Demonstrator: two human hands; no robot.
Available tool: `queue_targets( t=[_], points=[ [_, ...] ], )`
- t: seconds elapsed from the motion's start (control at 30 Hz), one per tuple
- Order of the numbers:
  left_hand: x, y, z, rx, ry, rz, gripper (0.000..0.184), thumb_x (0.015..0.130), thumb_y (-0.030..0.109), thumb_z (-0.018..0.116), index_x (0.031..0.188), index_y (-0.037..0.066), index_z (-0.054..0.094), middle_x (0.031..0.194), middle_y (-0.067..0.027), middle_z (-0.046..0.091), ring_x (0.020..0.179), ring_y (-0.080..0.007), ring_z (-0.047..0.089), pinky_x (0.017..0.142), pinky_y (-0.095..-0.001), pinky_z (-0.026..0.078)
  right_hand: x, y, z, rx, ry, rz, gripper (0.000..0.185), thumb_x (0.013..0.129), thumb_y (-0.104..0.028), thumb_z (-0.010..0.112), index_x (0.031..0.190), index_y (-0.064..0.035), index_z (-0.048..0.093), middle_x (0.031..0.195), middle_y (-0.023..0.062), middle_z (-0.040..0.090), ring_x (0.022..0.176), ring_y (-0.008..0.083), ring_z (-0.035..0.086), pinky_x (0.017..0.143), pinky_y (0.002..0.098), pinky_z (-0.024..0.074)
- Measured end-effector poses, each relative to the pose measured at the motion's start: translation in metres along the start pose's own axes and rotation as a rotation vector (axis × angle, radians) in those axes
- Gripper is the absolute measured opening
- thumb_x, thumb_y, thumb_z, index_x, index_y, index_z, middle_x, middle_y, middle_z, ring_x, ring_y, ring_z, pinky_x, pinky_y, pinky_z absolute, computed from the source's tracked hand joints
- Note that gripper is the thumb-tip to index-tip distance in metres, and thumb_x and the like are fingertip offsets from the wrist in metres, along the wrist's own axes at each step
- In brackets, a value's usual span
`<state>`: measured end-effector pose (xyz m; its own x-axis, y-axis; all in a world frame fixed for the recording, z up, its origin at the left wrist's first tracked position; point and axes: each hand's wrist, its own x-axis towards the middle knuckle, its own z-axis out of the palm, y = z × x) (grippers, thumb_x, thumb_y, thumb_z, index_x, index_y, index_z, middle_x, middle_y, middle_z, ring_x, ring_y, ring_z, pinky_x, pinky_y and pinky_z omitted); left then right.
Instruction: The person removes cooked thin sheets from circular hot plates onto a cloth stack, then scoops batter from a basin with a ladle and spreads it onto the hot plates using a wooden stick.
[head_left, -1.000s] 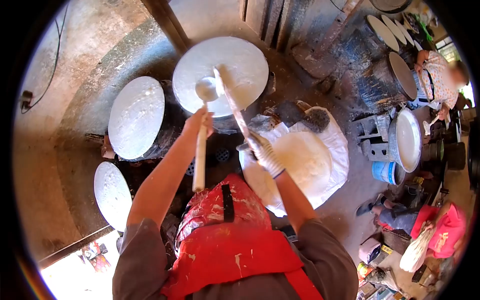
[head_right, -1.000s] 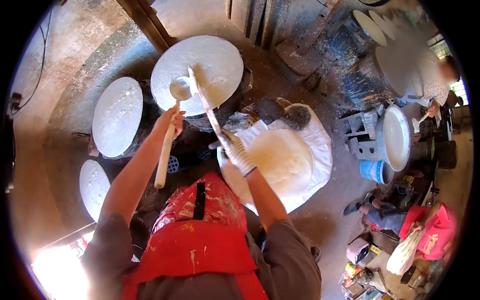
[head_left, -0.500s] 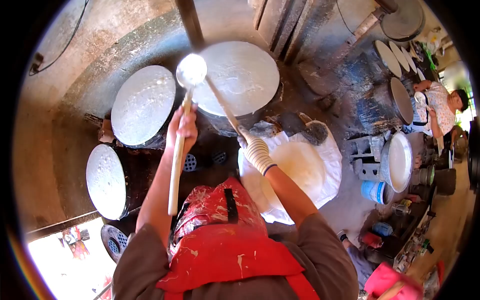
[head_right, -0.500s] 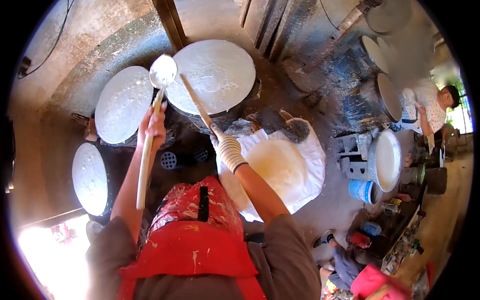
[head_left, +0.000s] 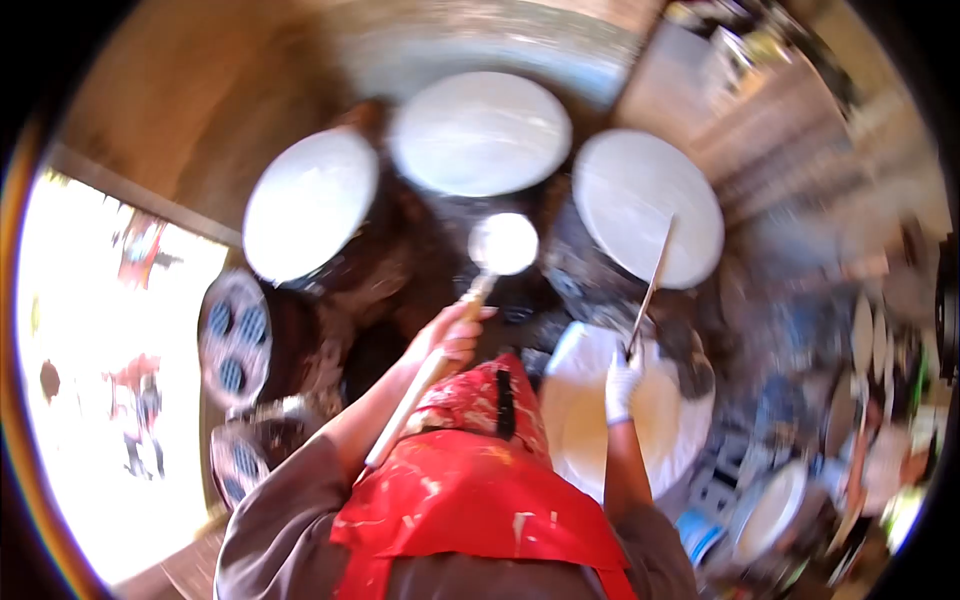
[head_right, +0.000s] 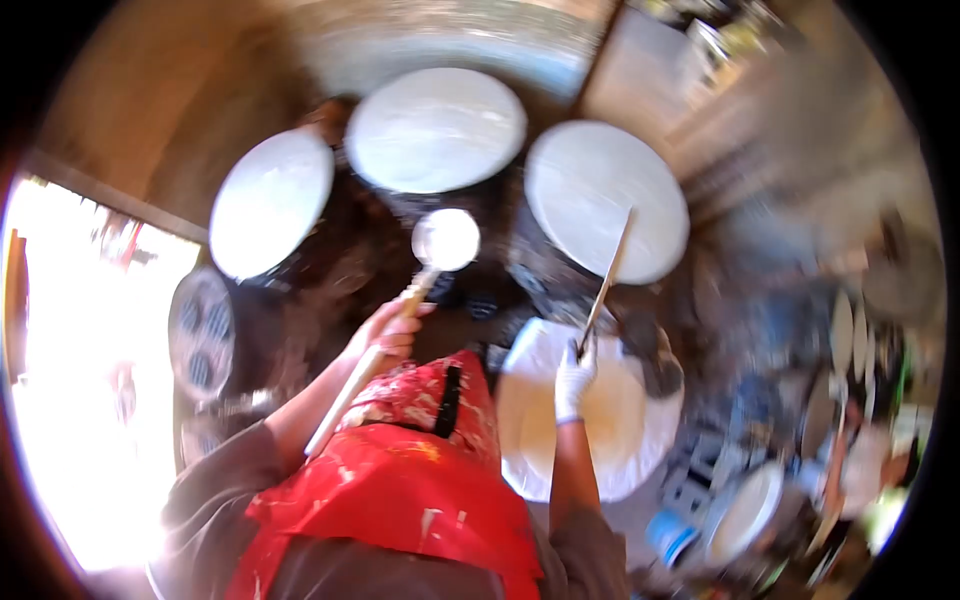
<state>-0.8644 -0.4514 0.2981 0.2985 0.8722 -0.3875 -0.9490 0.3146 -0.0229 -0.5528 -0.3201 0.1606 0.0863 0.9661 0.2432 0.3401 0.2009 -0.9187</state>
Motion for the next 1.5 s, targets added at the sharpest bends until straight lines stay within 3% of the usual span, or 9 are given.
queue_targets(
  t=[0.1, 0.2, 0.53, 0.67, 0.73, 0.83, 0.9, 1.13, 1.5],
  points=[
    [-0.005, 0.005, -0.025, 0.002, -0.024, 0.039, 0.037, 0.091, 0.032, 0.043, 0.114, 0.002, 0.043, 0.060, 0.0031, 0.039, 0.040, -0.0032, 0.033, 0.035, -0.0155, 0.028, -0.030, -0.060, 0.052, 0.317, -0.406, 0.359, 0.042, 0.080, -0.001, 0.057, 0.121, -0.0023, 0.047, 0.079, 0.0007, 0.056, 0.060, 0.0063, 0.048, 0.056, 0.0197, 0.0423],
    [-0.032, 0.011, -0.036, 0.147, 0.042, 0.153, 0.043, 0.089, 0.036, 0.047, 0.114, 0.002, 0.043, 0.064, 0.0029, 0.042, 0.040, -0.0024, 0.033, 0.035, -0.0150, 0.028, -0.048, -0.183, 0.093, 0.504, -0.596, 0.684, 0.028, 0.088, -0.021, 0.050, 0.109, -0.0027, 0.054, 0.056, -0.0002, 0.053, 0.039, 0.0061, 0.042, 0.037, 0.0190, 0.0354],
    [-0.173, 0.030, -0.107, 0.441, 0.230, 0.676, 0.051, 0.080, 0.029, 0.060, 0.118, -0.002, 0.045, 0.100, -0.0160, 0.061, 0.046, -0.0060, 0.046, 0.040, -0.0163, 0.037, -0.199, -0.295, 0.178, 0.425, -1.498, 0.919, 0.032, 0.091, -0.033, 0.044, 0.082, -0.0049, 0.056, 0.057, 0.0031, 0.054, 0.042, 0.0118, 0.049, 0.038, 0.0212, 0.0377],
    [-0.226, 0.031, -0.105, 0.425, 0.339, 0.754, 0.040, 0.082, 0.020, 0.056, 0.115, -0.002, 0.048, 0.078, -0.0090, 0.062, 0.037, -0.0051, 0.039, 0.033, -0.0158, 0.030, -0.219, -0.282, 0.204, 0.260, -1.538, 0.182, 0.028, 0.092, -0.025, 0.045, 0.082, -0.0028, 0.059, 0.071, 0.0000, 0.057, 0.057, 0.0067, 0.050, 0.053, 0.0205, 0.0421],
    [-0.241, 0.035, -0.112, 0.432, 0.459, 0.772, 0.033, 0.083, 0.017, 0.055, 0.111, -0.001, 0.051, 0.073, -0.0063, 0.061, 0.036, -0.0060, 0.040, 0.032, -0.0180, 0.031, -0.197, -0.338, 0.217, 0.089, -1.540, 0.229, 0.022, 0.090, -0.020, 0.048, 0.083, -0.0022, 0.059, 0.067, 0.0028, 0.057, 0.064, 0.0148, 0.056, 0.057, 0.0308, 0.0457],
    [-0.258, 0.037, -0.113, 0.346, 0.540, 0.839, 0.037, 0.084, 0.019, 0.052, 0.115, -0.001, 0.048, 0.073, -0.0053, 0.060, 0.035, -0.0055, 0.038, 0.031, -0.0186, 0.030, -0.186, -0.437, 0.233, 0.280, -1.461, -0.784, 0.009, 0.080, -0.017, 0.055, 0.081, -0.0093, 0.060, 0.073, 0.0091, 0.057, 0.065, 0.0282, 0.056, 0.054, 0.0333, 0.0446],
    [-0.266, 0.037, -0.111, 0.276, 0.511, 0.889, 0.037, 0.084, 0.019, 0.052, 0.116, -0.001, 0.047, 0.073, -0.0056, 0.060, 0.035, -0.0055, 0.038, 0.031, -0.0186, 0.030, -0.188, -0.507, 0.232, 0.425, -1.400, -1.314, 0.010, 0.072, -0.018, 0.059, 0.081, -0.0136, 0.060, 0.077, 0.0030, 0.060, 0.067, 0.0216, 0.059, 0.054, 0.0321, 0.0440],
    [-0.262, 0.052, -0.114, 0.033, 0.401, 1.022, 0.041, 0.085, 0.020, 0.052, 0.119, -0.001, 0.043, 0.076, -0.0084, 0.058, 0.032, -0.0060, 0.035, 0.029, -0.0189, 0.029, -0.153, -0.597, 0.244, 0.601, -1.547, -1.722, 0.019, 0.068, -0.020, 0.061, 0.084, -0.0101, 0.059, 0.076, 0.0048, 0.059, 0.063, 0.0188, 0.058, 0.052, 0.0319, 0.0436],
    [-0.216, 0.089, -0.089, -0.031, 0.373, 1.109, 0.044, 0.084, 0.022, 0.055, 0.120, 0.000, 0.043, 0.073, -0.0109, 0.058, 0.030, -0.0066, 0.034, 0.028, -0.0183, 0.028, -0.060, -0.606, 0.287, 0.400, -1.717, -1.933, 0.027, 0.071, -0.022, 0.063, 0.092, -0.0058, 0.057, 0.076, 0.0068, 0.059, 0.062, 0.0186, 0.057, 0.053, 0.0306, 0.0444]
  ],
)
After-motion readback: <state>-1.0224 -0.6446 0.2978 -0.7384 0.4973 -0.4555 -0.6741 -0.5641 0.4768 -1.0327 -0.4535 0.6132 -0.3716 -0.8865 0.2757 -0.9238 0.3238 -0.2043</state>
